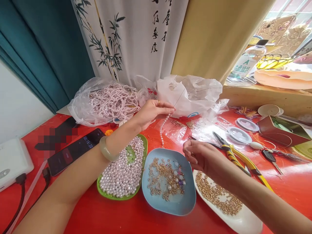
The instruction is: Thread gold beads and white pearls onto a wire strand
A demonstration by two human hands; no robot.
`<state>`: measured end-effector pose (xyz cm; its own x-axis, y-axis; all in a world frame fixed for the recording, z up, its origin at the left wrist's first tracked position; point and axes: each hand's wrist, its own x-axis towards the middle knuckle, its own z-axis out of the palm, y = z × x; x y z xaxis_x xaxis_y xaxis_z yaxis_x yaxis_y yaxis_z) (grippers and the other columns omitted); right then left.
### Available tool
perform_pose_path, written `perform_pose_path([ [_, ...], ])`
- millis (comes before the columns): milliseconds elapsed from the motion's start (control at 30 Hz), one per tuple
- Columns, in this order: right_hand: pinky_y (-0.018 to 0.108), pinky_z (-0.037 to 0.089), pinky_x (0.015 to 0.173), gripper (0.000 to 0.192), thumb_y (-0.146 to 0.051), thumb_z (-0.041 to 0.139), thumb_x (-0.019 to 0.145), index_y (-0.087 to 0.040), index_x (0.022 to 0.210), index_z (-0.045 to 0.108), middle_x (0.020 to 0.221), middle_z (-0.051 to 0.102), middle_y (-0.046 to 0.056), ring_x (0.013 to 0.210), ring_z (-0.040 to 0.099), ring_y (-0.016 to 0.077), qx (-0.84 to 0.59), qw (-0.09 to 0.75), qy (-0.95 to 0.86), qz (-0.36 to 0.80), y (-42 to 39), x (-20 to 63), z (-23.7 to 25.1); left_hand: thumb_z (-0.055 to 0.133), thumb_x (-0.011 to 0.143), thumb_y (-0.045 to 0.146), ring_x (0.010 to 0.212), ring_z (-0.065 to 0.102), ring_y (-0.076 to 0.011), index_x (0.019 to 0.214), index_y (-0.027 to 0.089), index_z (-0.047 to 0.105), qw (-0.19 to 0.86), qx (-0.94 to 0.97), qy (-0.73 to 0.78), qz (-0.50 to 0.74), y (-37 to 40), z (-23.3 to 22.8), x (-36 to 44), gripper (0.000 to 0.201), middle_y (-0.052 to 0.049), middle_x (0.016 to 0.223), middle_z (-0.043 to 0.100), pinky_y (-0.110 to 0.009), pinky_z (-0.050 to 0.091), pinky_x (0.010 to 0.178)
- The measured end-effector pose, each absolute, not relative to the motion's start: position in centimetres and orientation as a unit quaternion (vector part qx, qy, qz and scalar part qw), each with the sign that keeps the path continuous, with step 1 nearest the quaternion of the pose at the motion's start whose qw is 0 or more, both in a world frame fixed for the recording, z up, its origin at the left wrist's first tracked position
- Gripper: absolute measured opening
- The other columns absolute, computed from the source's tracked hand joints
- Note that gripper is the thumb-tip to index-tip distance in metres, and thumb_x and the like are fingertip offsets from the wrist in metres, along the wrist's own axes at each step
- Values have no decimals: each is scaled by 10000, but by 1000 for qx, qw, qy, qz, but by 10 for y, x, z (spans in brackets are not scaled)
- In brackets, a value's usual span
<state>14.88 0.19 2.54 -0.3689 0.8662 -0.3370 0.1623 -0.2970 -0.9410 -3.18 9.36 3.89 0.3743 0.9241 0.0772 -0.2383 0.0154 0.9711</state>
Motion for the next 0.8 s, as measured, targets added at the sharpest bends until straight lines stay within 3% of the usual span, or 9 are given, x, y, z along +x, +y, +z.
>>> perform_pose_path([
  [67,175,280,425,98,-231,418,729,-167,688,479,592,383,-33,468,333,56,-483,306,-442,691,4,153,29,679,561,160,666,542,-84,695,112,642,635,531,326,457,94,39,-32,148,-21,674,612,-257,413,727],
  [133,181,285,432,122,-243,431,726,-161,684,511,583,400,-28,469,343,60,-510,276,-476,661,4,155,28,676,564,155,661,540,-83,693,111,642,633,530,331,458,94,39,-32,141,-22,672,612,-260,411,730],
  [367,217,246,476,165,-205,471,756,-203,693,623,641,512,0,489,418,84,-527,41,-834,157,-10,150,15,677,559,154,645,537,-81,687,107,642,635,529,329,456,93,39,-31,140,-23,668,611,-260,411,722],
  [533,237,140,433,238,-176,415,798,-168,613,564,595,493,1,412,345,66,-477,-21,-878,34,-12,147,6,684,547,166,648,538,-86,684,106,642,634,530,329,457,93,39,-31,155,-26,665,610,-260,414,713],
  [667,236,145,440,218,-168,408,774,-162,588,523,582,476,1,428,322,69,-482,13,-870,101,-10,143,10,678,551,173,648,533,-83,685,117,645,628,538,328,457,93,40,-32,149,-19,663,607,-259,413,713],
  [800,199,202,412,103,-210,396,718,-181,628,437,526,360,-40,429,276,70,-536,137,-704,445,-5,145,24,670,560,178,652,529,-84,688,117,643,622,539,338,455,92,41,-32,144,-20,672,606,-261,410,713],
])
